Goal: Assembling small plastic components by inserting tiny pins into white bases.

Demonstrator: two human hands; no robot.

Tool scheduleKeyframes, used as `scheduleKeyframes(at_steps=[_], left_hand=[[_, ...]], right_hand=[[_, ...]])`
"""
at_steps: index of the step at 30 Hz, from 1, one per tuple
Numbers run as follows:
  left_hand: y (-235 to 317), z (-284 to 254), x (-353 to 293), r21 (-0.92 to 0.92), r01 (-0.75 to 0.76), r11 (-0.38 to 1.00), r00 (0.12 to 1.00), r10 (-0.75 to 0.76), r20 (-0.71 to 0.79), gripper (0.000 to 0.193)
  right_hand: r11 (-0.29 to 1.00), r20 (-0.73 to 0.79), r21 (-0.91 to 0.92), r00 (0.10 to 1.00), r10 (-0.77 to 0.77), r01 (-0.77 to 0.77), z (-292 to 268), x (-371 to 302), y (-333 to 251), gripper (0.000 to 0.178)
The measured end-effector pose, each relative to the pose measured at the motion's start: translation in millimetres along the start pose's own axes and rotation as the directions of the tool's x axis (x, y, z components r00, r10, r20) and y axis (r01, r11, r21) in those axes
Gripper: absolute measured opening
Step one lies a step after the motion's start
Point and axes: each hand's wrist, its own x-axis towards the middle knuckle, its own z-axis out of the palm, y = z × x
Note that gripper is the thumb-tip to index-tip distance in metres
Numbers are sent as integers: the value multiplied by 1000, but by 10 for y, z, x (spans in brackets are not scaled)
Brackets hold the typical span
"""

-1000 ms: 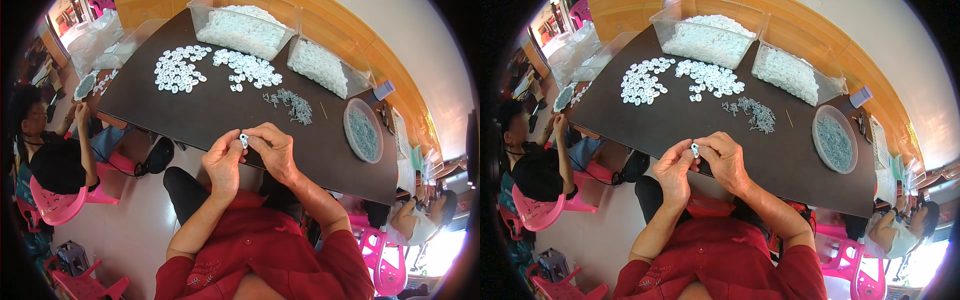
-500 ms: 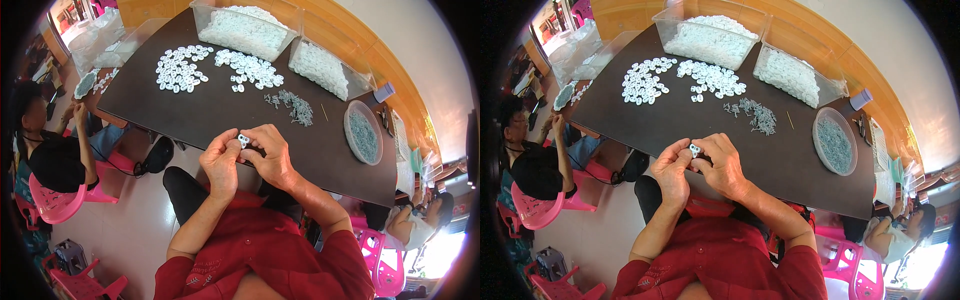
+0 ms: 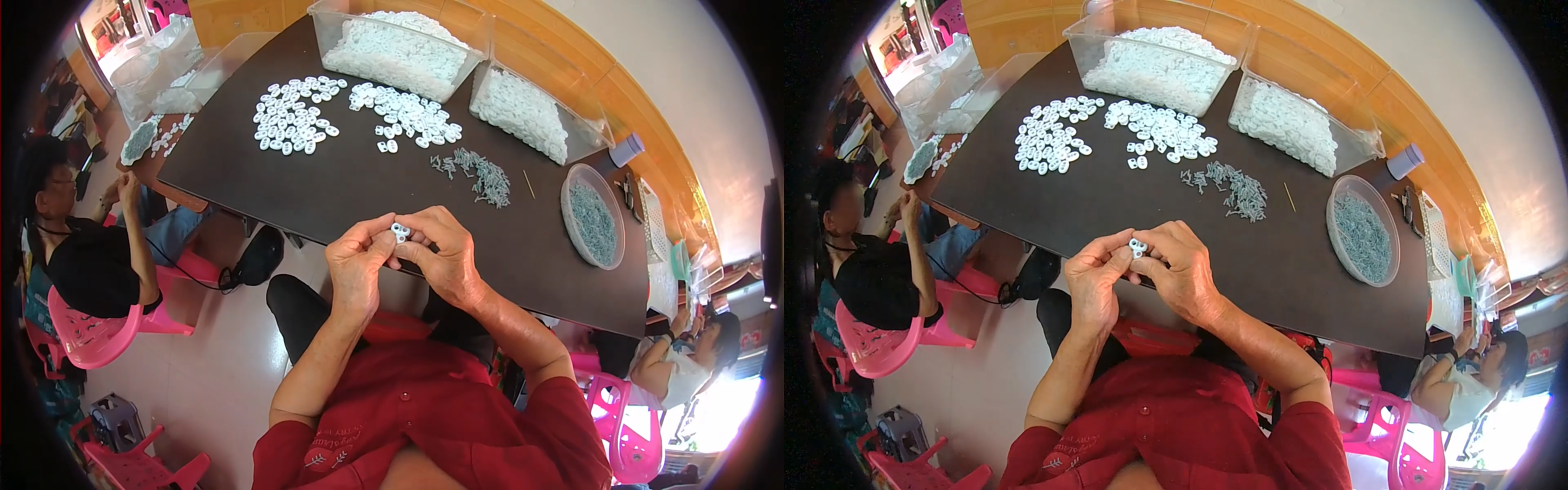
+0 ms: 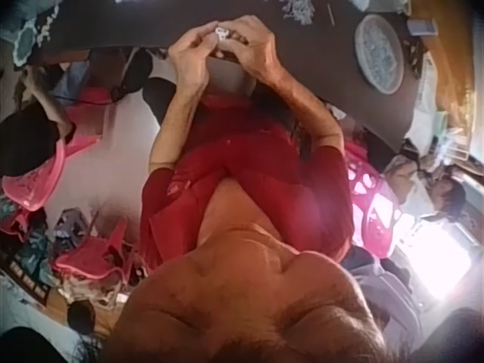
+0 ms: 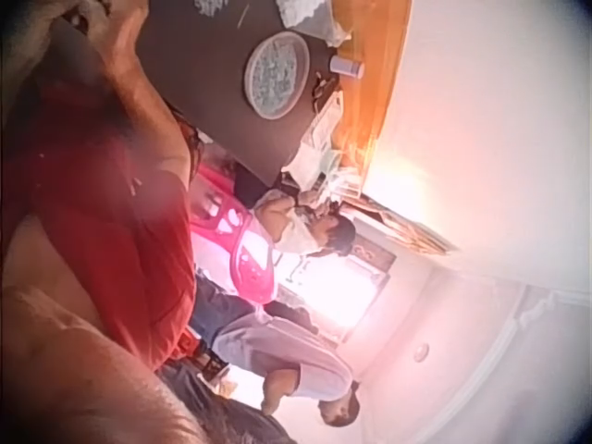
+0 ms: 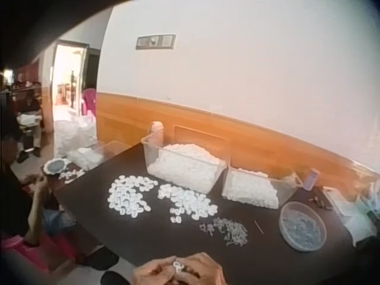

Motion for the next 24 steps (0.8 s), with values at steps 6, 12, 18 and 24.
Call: scheduleKeyframes(at_steps=[6, 12, 18, 24], left_hand=[[-6, 31, -31, -5, -40, 999, 999, 40, -18, 18], [-13, 29, -45, 23, -86, 996, 996, 86, -5, 16], [-20, -5, -38, 17, -90, 996, 995, 89, 38, 16], [42, 16, -49, 22, -78, 997, 996, 77, 48, 16]], right_hand=[[998, 1, -15, 998, -67, 67, -4, -9, 1, 31], [994, -22, -30, 994, -110, 109, 15, -19, 19, 32], [995, -10, -58, 997, -82, 81, -10, -14, -63, 32], [999, -35, 8, 999, 36, -36, 24, -39, -97, 33]])
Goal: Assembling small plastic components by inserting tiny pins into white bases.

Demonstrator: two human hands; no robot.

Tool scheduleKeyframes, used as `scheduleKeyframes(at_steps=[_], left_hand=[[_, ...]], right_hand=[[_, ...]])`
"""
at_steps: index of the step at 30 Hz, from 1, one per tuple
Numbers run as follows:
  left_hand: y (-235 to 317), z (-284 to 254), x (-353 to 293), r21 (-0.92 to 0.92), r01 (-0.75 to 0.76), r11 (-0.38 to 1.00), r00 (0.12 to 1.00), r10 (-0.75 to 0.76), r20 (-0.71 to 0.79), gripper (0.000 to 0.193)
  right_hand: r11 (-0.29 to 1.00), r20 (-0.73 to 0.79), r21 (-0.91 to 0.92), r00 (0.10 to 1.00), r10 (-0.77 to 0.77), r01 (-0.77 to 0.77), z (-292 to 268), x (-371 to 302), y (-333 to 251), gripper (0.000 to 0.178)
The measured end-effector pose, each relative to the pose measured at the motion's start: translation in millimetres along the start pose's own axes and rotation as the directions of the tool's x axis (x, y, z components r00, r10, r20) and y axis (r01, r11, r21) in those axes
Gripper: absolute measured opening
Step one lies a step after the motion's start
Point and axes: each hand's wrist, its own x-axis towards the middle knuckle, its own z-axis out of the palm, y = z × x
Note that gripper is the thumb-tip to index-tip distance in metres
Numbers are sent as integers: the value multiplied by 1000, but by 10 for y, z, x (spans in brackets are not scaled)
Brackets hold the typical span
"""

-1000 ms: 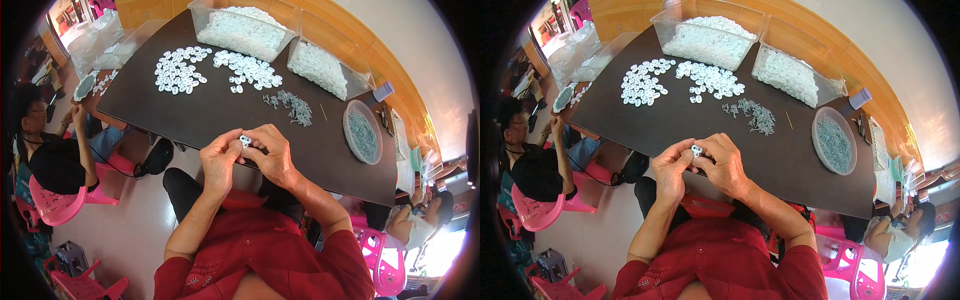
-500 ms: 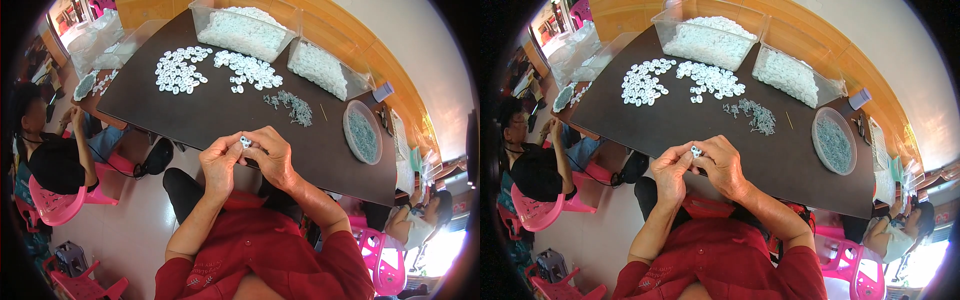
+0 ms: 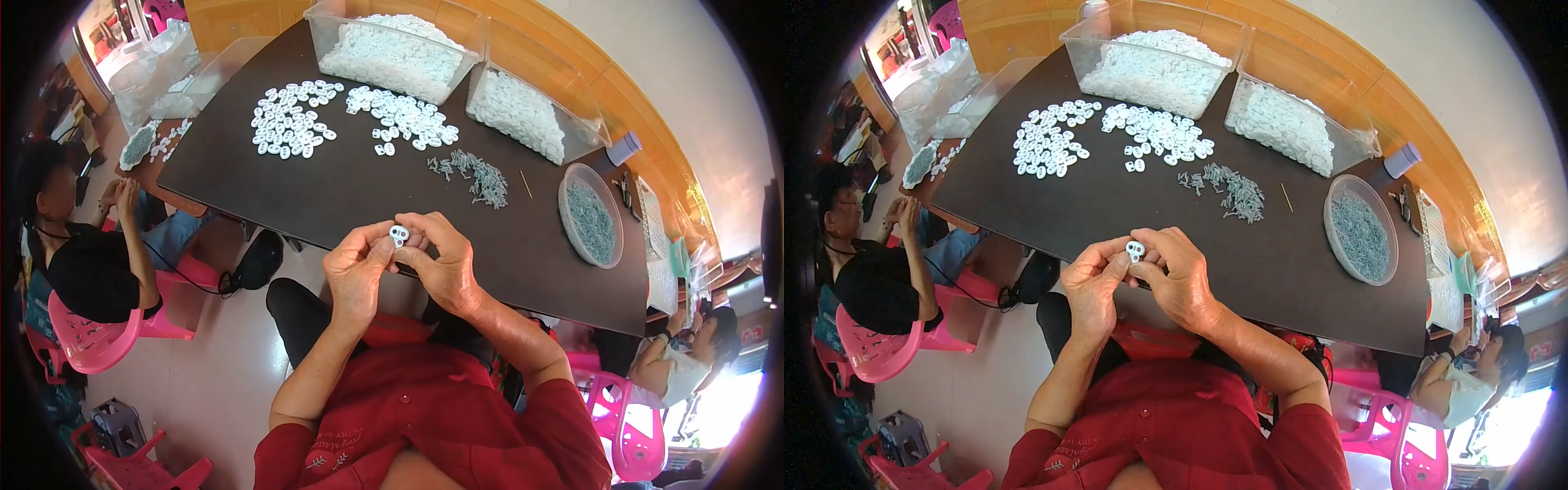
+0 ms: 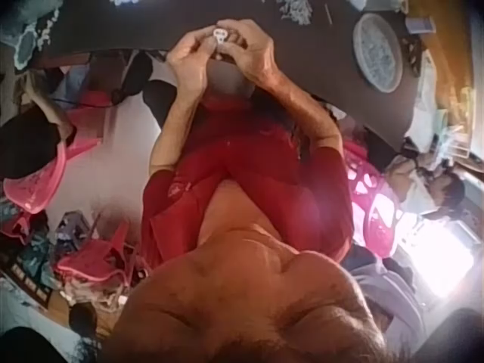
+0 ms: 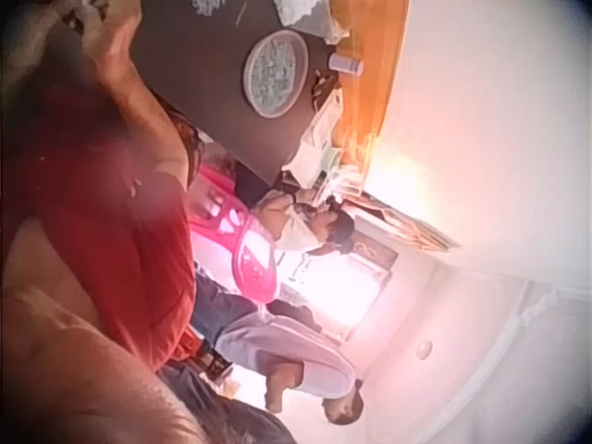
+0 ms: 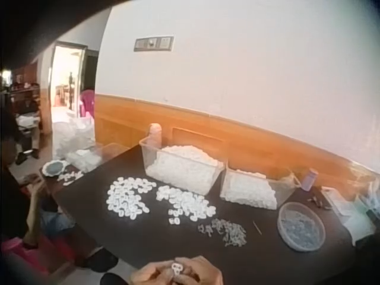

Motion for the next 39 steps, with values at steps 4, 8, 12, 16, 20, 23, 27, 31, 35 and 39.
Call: scheduleKeyframes(at_steps=[4, 8, 12, 16, 20, 23, 27, 31, 35, 39], left_hand=[[4, -15, -6, 8, 29, 1000, 1000, -29, 7, 21], [5, -27, -18, 20, 2, 1000, 1000, -3, 23, 24], [34, -54, -10, 20, 12, 1000, 997, -13, 74, 27], [6, -81, -7, 26, -4, 1000, 996, 2, 86, 28], [25, -56, -16, 40, -12, 999, 997, 9, 77, 27], [38, -51, -20, 55, 22, 998, 997, -25, 66, 26], [39, -49, -35, 37, 12, 999, 999, -14, 45, 25], [19, -44, -44, 65, -31, 997, 999, 29, 27, 24], [2, -76, -60, 85, -36, 996, 999, 32, 42, 23], [-14, -76, -76, 91, -11, 996, 1000, 9, 25, 24]], right_hand=[[998, 1, 48, 999, 47, -47, 1, 1, -14, 32], [1000, 12, -8, 1000, 1, -1, -16, 5, 8, 32], [999, -1, 2, 999, -54, 54, -18, 3, 13, 35], [997, -30, 60, 999, -44, 46, 15, -20, 9, 37], [998, -19, 26, 998, -55, 56, 18, -41, 23, 36], [999, -42, 48, 999, -7, 9, 39, -53, 13, 36], [999, -40, 34, 999, -31, 32, 52, -45, 7, 34], [998, -73, 8, 996, -56, 57, 67, -50, 6, 33], [996, -77, 13, 993, -90, 92, 77, -56, 20, 33], [995, -86, 10, 992, -98, 99, 77, -77, 29, 33]])
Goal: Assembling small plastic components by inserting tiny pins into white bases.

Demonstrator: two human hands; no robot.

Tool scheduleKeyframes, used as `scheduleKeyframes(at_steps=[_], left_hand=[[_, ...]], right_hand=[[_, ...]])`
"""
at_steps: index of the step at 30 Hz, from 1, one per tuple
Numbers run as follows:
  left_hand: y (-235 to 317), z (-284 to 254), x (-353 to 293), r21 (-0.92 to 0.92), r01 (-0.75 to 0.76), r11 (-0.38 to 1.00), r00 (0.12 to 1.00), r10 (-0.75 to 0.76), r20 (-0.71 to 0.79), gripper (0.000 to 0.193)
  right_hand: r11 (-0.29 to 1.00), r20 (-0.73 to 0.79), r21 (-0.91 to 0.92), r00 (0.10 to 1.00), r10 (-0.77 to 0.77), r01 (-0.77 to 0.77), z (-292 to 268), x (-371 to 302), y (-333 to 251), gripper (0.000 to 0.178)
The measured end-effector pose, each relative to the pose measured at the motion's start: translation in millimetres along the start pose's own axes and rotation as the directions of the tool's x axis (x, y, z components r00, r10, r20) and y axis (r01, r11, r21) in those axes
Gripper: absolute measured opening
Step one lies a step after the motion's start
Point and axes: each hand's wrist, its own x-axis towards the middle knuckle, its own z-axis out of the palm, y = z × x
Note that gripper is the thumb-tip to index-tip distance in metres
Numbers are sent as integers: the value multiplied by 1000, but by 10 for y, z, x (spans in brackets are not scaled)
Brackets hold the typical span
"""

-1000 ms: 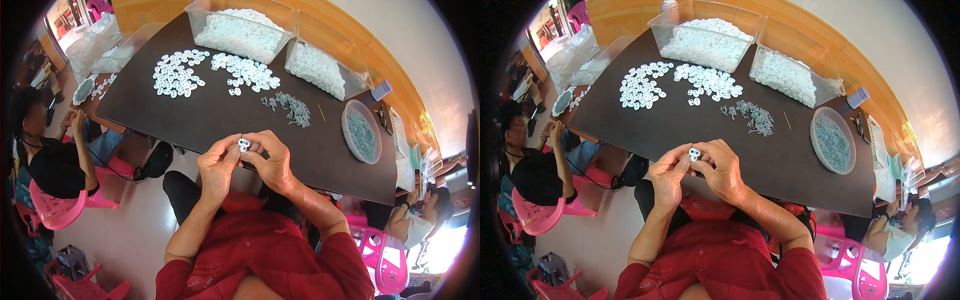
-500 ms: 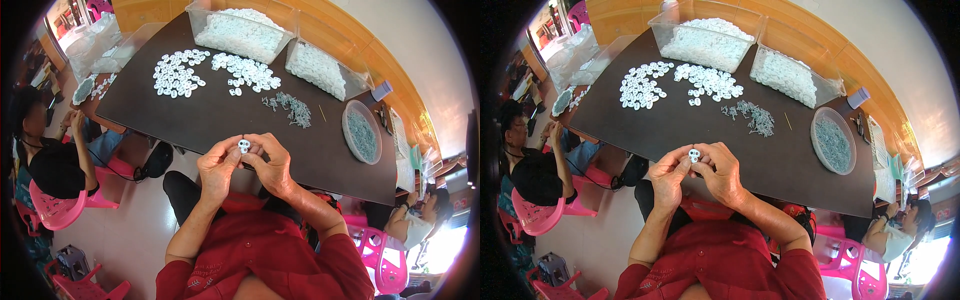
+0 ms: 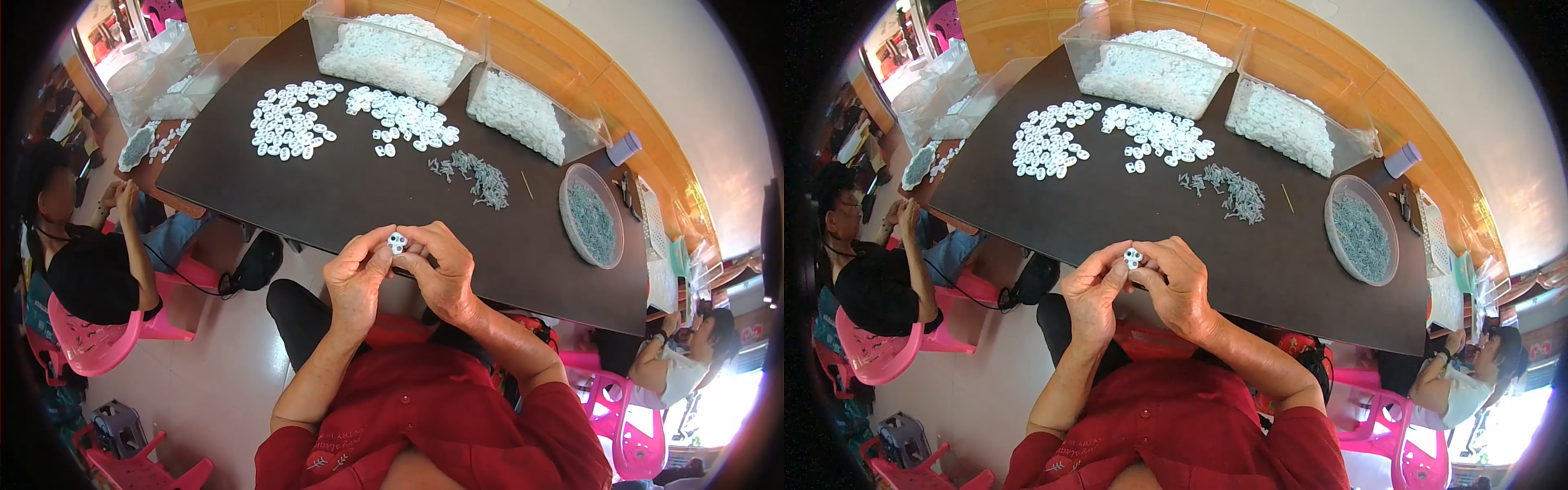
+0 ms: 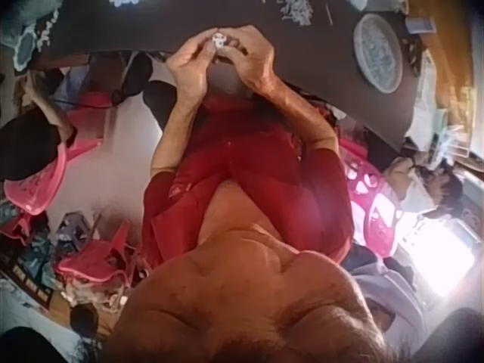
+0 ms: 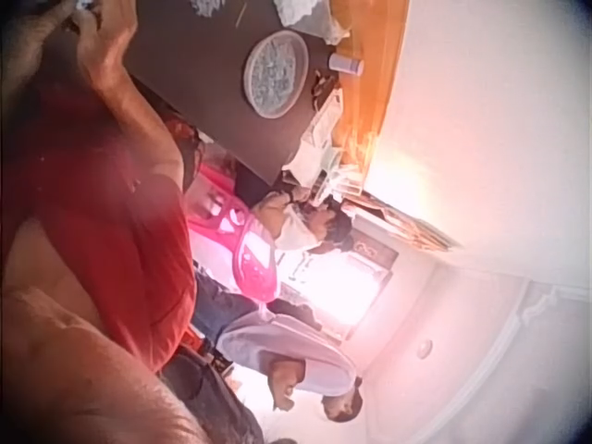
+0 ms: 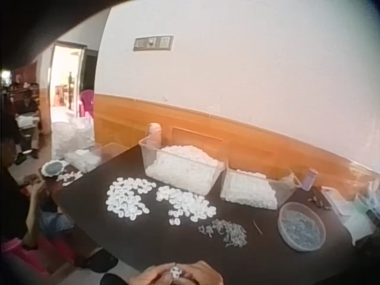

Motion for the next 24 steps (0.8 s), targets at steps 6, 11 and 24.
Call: scheduleKeyframes(at_steps=[6, 11, 24], left_hand=[[-16, 11, -11, -30, -14, 999, 1000, 14, -12, 25], [24, 61, -33, -17, -71, 997, 996, 70, -53, 24], [111, 55, -132, 221, -277, 935, 959, 283, 7, 26]], right_hand=[[1000, -3, 3, 1000, -23, 23, 21, -5, -1, 34], [1000, -14, 16, 1000, -16, 16, 49, -46, -34, 35], [980, -66, 24, 978, -197, 198, 82, -72, -68, 39]])
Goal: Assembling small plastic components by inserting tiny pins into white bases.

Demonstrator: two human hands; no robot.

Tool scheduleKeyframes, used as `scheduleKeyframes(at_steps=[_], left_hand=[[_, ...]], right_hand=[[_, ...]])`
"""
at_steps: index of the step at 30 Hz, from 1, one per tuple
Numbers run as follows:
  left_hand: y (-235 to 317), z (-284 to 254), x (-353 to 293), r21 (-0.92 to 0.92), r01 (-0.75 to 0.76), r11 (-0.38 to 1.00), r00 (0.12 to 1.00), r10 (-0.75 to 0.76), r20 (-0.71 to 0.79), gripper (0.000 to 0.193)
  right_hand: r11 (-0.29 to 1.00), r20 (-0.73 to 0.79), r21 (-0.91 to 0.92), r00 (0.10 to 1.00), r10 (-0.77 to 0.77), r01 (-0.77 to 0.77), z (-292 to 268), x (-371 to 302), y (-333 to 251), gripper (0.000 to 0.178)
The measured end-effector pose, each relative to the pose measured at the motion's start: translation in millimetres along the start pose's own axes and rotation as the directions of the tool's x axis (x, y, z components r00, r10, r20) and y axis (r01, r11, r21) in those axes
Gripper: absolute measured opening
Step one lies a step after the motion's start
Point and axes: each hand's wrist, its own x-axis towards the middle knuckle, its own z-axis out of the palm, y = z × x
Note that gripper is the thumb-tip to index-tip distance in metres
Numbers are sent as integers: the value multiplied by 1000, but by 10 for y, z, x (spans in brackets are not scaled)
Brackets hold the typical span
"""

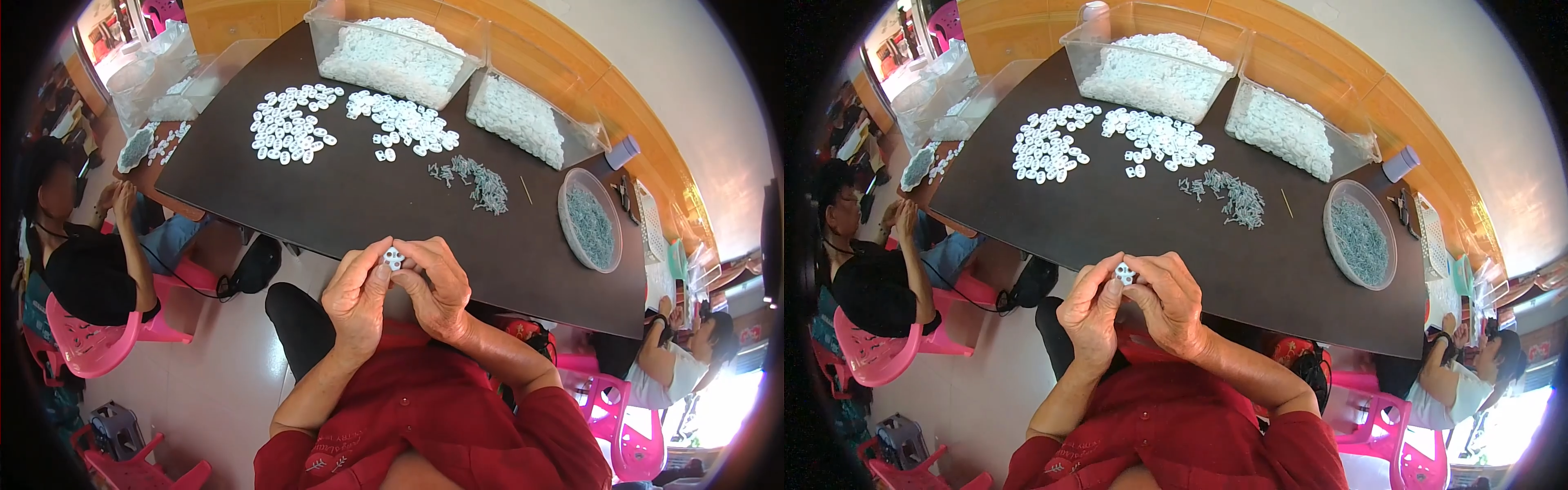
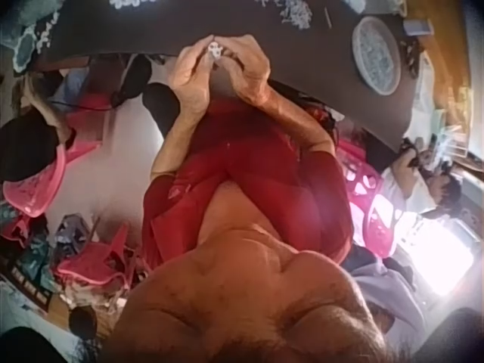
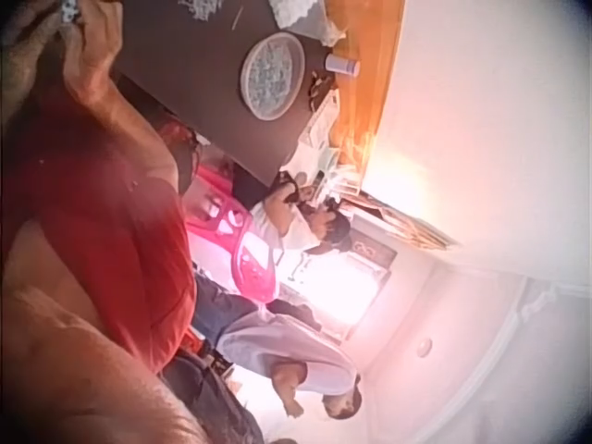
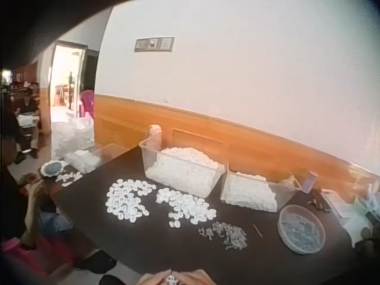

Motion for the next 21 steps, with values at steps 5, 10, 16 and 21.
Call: scheduleKeyframes(at_steps=[5, 10, 16, 21], left_hand=[[0, 2, -1, 66, -38, 997, 999, 39, -6, 25], [-18, 16, -25, 42, 21, 999, 1000, -20, -20, 24], [-46, 33, -20, 182, -20, 983, 999, 27, -36, 22], [-70, 46, -1, 275, -121, 954, 990, 134, -30, 23]], right_hand=[[1000, -16, 9, 1000, 22, -22, 5, -8, -22, 37], [996, -30, 9, 995, 90, -90, -13, -5, -24, 26], [922, -39, 221, 942, 333, -316, -2, 2, -81, 20], [939, -45, 179, 951, 307, -295, -8, -7, -57, 19]])
